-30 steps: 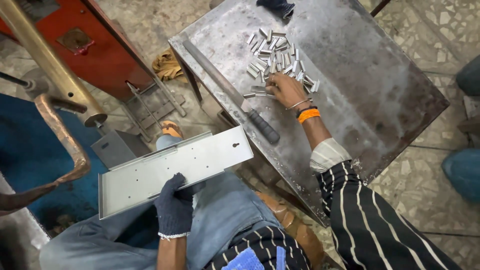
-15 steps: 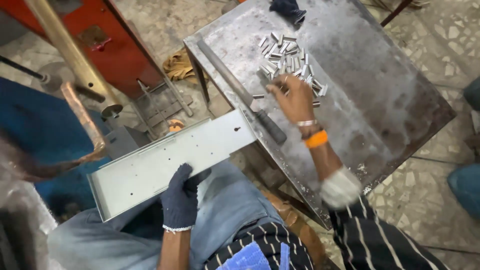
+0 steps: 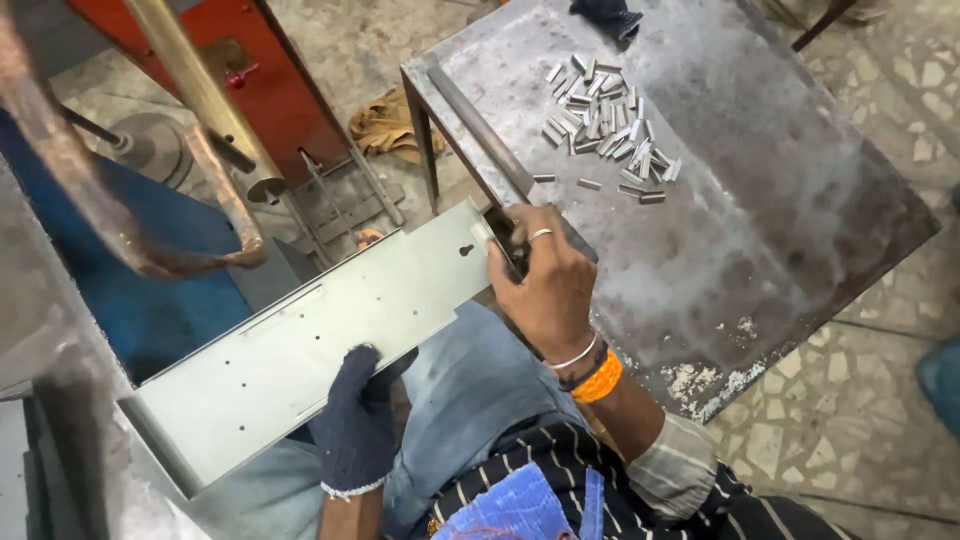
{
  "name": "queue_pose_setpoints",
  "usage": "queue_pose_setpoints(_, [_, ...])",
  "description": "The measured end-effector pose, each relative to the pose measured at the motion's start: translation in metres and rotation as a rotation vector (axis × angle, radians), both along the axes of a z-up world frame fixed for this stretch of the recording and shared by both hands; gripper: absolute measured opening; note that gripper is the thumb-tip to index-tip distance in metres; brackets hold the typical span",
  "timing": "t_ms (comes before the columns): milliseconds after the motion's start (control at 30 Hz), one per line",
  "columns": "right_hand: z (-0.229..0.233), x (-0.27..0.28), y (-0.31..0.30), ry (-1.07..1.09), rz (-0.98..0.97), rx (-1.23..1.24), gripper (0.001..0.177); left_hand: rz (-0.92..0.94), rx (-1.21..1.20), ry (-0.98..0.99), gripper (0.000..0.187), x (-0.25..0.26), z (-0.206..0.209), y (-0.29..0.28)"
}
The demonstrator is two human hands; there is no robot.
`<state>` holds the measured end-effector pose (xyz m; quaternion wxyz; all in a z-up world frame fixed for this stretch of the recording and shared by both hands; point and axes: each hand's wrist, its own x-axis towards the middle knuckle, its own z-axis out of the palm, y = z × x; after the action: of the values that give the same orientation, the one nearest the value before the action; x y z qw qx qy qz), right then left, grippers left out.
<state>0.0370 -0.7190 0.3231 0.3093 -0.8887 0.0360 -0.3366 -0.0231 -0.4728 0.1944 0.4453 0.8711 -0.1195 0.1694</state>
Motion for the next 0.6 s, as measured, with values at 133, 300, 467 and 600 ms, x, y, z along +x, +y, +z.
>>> queue_pose_setpoints(133, [-0.004, -0.006, 0.007, 0.104, 0.069, -0.01, 0.026, 0.056, -0.099, 0.119, 0.033, -0.011, -0.005, 0.003])
queue_pose_setpoints(300, [-0.003, -0.011, 0.017, 0.129, 0.176, -0.037, 0.027, 0.037, -0.544, 0.373, 0.034, -0.026, -0.016, 0.017])
queue_pose_setpoints(467, [-0.004, -0.012, 0.024, 0.226, 0.204, -0.101, 0.027, 0.104, -0.904, 0.408, 0.026, -0.033, -0.021, 0.031])
queue_pose_setpoints(600, [0.009, -0.011, 0.032, 0.079, 0.26, -0.143, 0.026, 0.234, 0.112, 0.037, 0.037, -0.044, 0.004, 0.044])
